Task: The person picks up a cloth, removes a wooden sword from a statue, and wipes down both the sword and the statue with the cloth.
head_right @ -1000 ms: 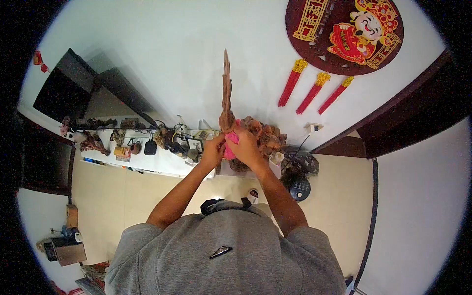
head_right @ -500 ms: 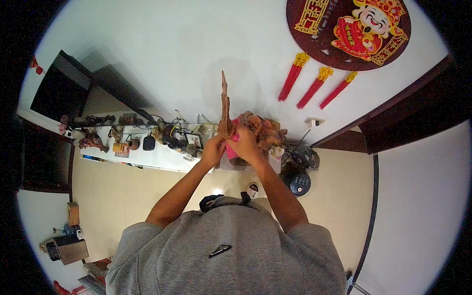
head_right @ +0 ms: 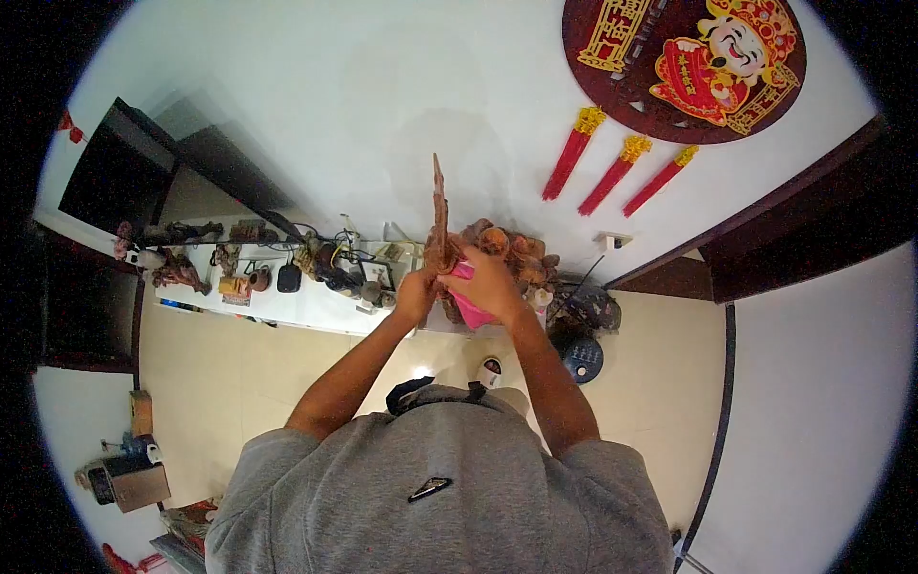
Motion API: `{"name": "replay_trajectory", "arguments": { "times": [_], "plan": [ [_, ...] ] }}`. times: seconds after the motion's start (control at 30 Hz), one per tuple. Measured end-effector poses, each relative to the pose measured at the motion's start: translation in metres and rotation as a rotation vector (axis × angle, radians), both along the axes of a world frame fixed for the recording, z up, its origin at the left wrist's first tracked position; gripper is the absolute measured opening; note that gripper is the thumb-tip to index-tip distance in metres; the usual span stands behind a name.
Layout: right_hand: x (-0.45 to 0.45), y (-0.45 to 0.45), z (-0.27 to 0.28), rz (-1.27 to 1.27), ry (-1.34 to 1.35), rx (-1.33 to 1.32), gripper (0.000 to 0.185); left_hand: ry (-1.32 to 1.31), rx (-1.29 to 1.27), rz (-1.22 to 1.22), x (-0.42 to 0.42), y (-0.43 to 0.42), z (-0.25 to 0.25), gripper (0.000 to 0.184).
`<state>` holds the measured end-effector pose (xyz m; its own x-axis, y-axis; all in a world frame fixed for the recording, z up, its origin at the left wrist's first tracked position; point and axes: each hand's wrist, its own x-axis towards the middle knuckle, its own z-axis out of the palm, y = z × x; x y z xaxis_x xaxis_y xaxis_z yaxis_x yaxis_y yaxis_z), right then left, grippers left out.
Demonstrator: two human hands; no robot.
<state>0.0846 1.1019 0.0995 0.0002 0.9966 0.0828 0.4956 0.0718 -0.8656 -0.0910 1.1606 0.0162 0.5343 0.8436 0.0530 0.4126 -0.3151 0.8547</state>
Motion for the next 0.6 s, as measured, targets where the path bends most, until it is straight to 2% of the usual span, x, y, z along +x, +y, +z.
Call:
{"name": "replay_trajectory", "arguments": {
  "times": [0.07, 0.23, 0.37, 0.47, 0.57, 0.6],
  "plan": [
    [0.006, 0.000, 0.004, 0.052, 0.035, -0.010, 0.069, -0.065, 0.008, -0.019, 0.003, 0.004, -0.020, 0.025],
    [0.005, 0.000, 0.006, 0.076, 0.094, 0.013, 0.076, 0.029, 0.079, 0.009, 0.003, 0.001, -0.010, 0.026],
    [0.004, 0.004, -0.006, 0.034, 0.095, -0.049, 0.073, 0.132, 0.114, 0.023, 0.003, -0.002, 0.001, 0.027],
    [0.002, 0.001, -0.004, 0.016, 0.050, -0.092, 0.069, -0.019, 0.069, 0.046, 0.004, -0.002, 0.003, 0.027],
    [-0.003, -0.001, -0.019, -0.014, 0.018, -0.088, 0.067, -0.035, -0.058, -0.067, -0.002, 0.007, -0.007, 0.038],
    [-0.004, -0.001, -0.022, -0.013, 0.016, -0.074, 0.066, -0.137, -0.125, -0.029, -0.003, 0.006, -0.011, 0.042]
  ]
}}
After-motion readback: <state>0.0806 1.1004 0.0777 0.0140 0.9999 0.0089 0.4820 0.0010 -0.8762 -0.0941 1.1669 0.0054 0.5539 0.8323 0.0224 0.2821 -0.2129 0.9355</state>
